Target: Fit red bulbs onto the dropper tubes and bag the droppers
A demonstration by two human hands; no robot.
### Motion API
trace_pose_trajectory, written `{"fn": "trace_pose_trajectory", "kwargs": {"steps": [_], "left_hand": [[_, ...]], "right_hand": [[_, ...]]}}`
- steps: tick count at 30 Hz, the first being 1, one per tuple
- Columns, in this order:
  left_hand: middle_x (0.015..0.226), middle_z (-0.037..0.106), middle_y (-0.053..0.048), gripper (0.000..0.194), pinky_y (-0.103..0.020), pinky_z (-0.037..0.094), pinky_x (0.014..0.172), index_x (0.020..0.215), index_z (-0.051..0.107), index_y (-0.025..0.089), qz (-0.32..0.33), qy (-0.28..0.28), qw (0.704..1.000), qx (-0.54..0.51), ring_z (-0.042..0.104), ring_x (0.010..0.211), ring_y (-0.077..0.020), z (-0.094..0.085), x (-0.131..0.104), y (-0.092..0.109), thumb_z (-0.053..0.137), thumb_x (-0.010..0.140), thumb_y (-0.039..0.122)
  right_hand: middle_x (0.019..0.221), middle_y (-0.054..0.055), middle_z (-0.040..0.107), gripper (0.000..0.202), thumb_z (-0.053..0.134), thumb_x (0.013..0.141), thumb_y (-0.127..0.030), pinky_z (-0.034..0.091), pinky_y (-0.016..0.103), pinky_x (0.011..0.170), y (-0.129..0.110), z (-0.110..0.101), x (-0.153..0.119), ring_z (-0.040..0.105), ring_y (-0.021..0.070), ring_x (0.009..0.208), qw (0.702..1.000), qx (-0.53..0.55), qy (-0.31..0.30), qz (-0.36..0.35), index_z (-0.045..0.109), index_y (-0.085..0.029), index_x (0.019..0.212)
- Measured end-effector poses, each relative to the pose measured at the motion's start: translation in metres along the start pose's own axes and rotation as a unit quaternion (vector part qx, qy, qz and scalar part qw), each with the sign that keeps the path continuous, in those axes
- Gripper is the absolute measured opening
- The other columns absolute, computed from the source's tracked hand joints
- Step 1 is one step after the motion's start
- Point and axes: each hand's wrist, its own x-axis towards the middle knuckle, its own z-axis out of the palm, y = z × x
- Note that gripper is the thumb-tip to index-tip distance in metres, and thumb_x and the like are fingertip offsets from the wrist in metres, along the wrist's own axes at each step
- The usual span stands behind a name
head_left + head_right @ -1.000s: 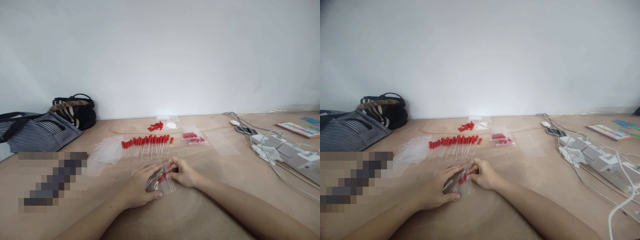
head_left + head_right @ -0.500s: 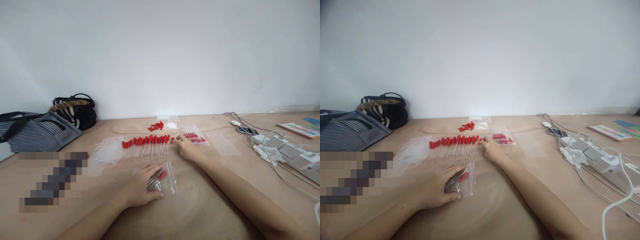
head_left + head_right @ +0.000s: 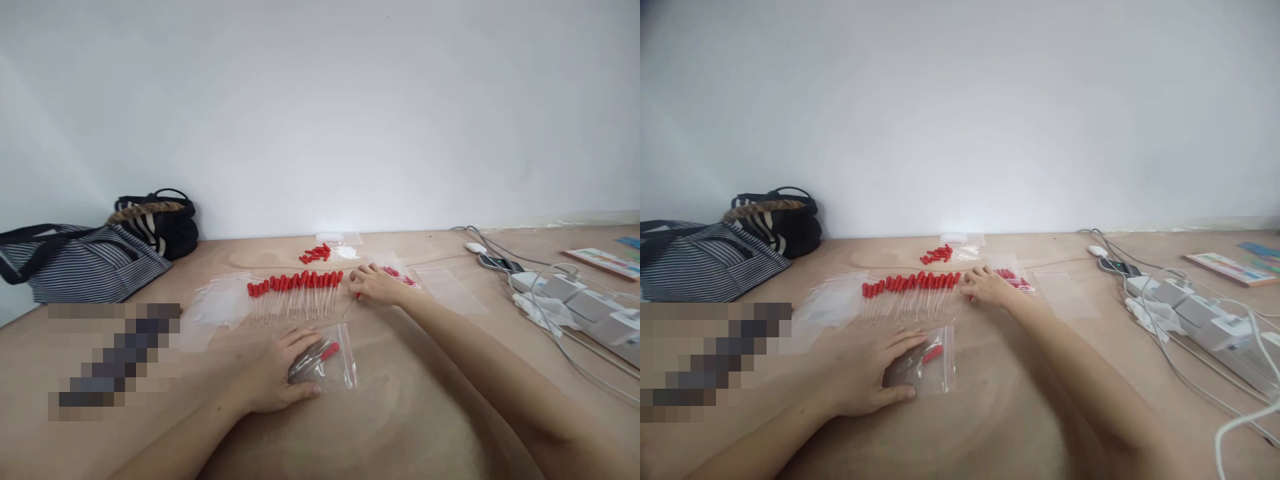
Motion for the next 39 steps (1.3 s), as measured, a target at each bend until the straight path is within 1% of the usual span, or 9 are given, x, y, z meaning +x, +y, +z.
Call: {"fn": "trace_pose_trajectory", "kwargs": {"steps": [5,10,22,25,27,30,33,36,39], "left_hand": [[0.136,0.036,-0.008,0.068,-0.050,0.026,0.101,0.129,0.036,0.023,0.009,0.012,1.000,-0.018,0.028,0.126,-0.0305,0.004,0.001,-0.001,0.055,0.071,0.055],[0.136,0.037,-0.009,0.069,-0.051,0.025,0.102,0.128,0.037,0.022,0.008,0.022,0.999,-0.031,0.028,0.126,-0.0314,0.005,0.002,-0.002,0.058,0.070,0.053],[0.135,0.038,-0.006,0.067,-0.048,0.029,0.100,0.128,0.037,0.028,0.016,0.036,0.999,-0.020,0.031,0.125,-0.0299,0.007,0.002,-0.006,0.059,0.069,0.053],[0.136,0.037,-0.007,0.066,-0.048,0.028,0.101,0.128,0.037,0.027,0.017,0.030,0.999,-0.014,0.030,0.125,-0.0291,0.006,0.003,-0.004,0.058,0.070,0.052],[0.136,0.038,-0.007,0.066,-0.048,0.028,0.101,0.128,0.037,0.026,0.016,0.024,1.000,-0.011,0.031,0.125,-0.0287,0.005,0.003,-0.002,0.058,0.071,0.052],[0.136,0.038,-0.007,0.067,-0.048,0.028,0.101,0.128,0.038,0.025,0.010,0.023,1.000,-0.011,0.031,0.125,-0.0288,0.004,0.004,-0.001,0.058,0.070,0.052],[0.135,0.039,-0.007,0.067,-0.048,0.027,0.102,0.128,0.038,0.026,0.018,0.029,0.999,-0.017,0.032,0.125,-0.0285,0.004,0.003,-0.001,0.058,0.070,0.052],[0.135,0.039,-0.007,0.066,-0.048,0.025,0.102,0.128,0.038,0.026,0.031,0.034,0.999,-0.024,0.032,0.124,-0.0285,0.005,0.003,-0.001,0.059,0.070,0.052],[0.135,0.038,-0.007,0.067,-0.049,0.026,0.101,0.128,0.038,0.026,0.019,0.030,0.999,-0.027,0.031,0.125,-0.0294,0.004,0.003,-0.001,0.059,0.069,0.052]], "right_hand": [[0.098,0.007,0.056,0.016,0.040,0.085,-0.013,0.026,0.033,0.075,-0.003,-0.008,-0.039,0.042,0.0204,0.091,0.998,-0.038,0.055,-0.010,0.055,-0.019,0.085],[0.084,0.005,0.059,0.015,0.040,0.086,-0.015,0.025,0.033,0.076,-0.007,-0.002,-0.075,0.044,0.0178,0.080,0.995,-0.038,0.089,0.025,0.052,-0.018,0.077],[0.077,0.005,0.059,0.019,0.040,0.086,-0.013,0.027,0.032,0.068,-0.042,-0.010,-0.066,0.044,0.0165,0.073,0.995,-0.006,0.103,-0.008,0.052,-0.017,0.072],[0.074,0.004,0.059,0.021,0.039,0.088,-0.019,0.029,0.031,0.067,-0.059,-0.011,-0.063,0.046,0.0162,0.072,0.990,0.062,0.123,-0.027,0.054,-0.017,0.073],[0.074,0.004,0.059,0.020,0.040,0.088,-0.025,0.032,0.029,0.067,-0.071,-0.011,-0.061,0.048,0.0155,0.072,0.978,0.156,0.132,-0.039,0.056,-0.017,0.078],[0.078,0.003,0.061,0.017,0.046,0.086,-0.031,0.037,0.027,0.070,-0.082,-0.011,-0.058,0.052,0.0144,0.076,0.939,0.312,0.137,-0.042,0.056,-0.018,0.090],[0.090,0.005,0.060,0.036,0.060,0.075,-0.040,0.040,0.027,0.073,-0.078,-0.010,-0.059,0.053,0.0155,0.082,0.903,0.409,0.134,-0.002,0.052,-0.018,0.102],[0.089,0.005,0.056,0.044,0.069,0.063,-0.044,0.042,0.026,0.065,-0.067,-0.008,-0.065,0.052,0.0156,0.077,0.887,0.449,0.098,0.044,0.055,-0.017,0.094],[0.078,0.003,0.055,0.022,0.064,0.071,-0.036,0.041,0.026,0.065,-0.060,-0.008,-0.069,0.050,0.0142,0.073,0.885,0.458,0.080,0.041,0.058,-0.017,0.079]]}}
